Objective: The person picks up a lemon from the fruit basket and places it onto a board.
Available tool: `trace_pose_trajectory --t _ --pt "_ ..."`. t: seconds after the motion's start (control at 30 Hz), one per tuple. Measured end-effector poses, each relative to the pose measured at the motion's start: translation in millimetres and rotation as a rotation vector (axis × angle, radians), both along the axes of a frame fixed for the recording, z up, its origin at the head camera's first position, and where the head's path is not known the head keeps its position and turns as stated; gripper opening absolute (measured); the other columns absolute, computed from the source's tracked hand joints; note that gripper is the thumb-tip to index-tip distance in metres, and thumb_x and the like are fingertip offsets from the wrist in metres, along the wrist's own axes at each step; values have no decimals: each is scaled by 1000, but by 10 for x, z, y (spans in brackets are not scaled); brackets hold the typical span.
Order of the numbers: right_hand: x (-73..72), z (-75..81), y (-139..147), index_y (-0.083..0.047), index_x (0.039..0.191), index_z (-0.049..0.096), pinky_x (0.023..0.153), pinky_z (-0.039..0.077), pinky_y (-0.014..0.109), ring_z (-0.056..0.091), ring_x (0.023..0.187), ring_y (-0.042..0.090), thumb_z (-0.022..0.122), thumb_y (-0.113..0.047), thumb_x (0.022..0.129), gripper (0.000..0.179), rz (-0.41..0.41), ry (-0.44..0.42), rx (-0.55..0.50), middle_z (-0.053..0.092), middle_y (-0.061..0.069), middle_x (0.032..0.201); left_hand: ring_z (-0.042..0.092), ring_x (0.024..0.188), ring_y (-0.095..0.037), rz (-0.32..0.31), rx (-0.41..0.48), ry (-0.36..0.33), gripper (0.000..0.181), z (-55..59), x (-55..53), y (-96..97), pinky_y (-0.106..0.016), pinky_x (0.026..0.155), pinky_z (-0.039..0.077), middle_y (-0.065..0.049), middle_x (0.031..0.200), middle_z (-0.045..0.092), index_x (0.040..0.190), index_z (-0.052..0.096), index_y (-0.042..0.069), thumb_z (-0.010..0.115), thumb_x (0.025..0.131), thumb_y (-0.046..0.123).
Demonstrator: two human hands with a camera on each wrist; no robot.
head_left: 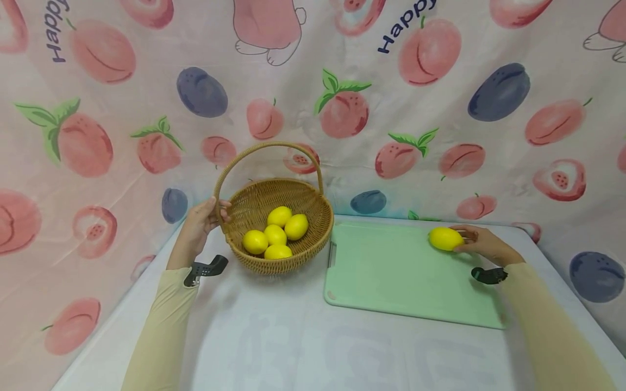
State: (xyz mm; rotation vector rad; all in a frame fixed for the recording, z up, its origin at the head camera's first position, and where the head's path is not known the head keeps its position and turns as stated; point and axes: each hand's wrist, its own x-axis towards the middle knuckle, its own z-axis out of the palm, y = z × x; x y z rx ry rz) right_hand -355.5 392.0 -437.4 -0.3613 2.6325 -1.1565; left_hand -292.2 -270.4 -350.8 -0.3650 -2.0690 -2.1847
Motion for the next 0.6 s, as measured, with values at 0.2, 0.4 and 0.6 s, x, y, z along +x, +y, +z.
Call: trace_pose_trajectory --t 0.2,0.4,0.6 --pt "-28 -1 -45 -5 141 37 102 40 46 40 99 -17 68 -26 86 66 -14 -12 -42 39 27 142 63 71 -6 -2 9 -3 33 -5 -11 5 -17 75 51 9 73 65 90 67 18 40 101 33" --pt "-5 19 -40 1 136 37 83 48 12 46 97 -17 67 -18 87 61 47 -76 -115 53 -10 118 63 72 -7 0 2 -4 34 -13 -13 -9 -17 75 51 8 74 64 93 67 14 41 100 35" --pt "33 21 19 5 137 35 82 48 11 46 99 -17 64 -15 89 60 91 -102 -145 49 -24 111 63 73 -7 -6 -13 4 34 -14 -8 -17 -17 75 51 9 75 64 95 66 13 41 100 35"
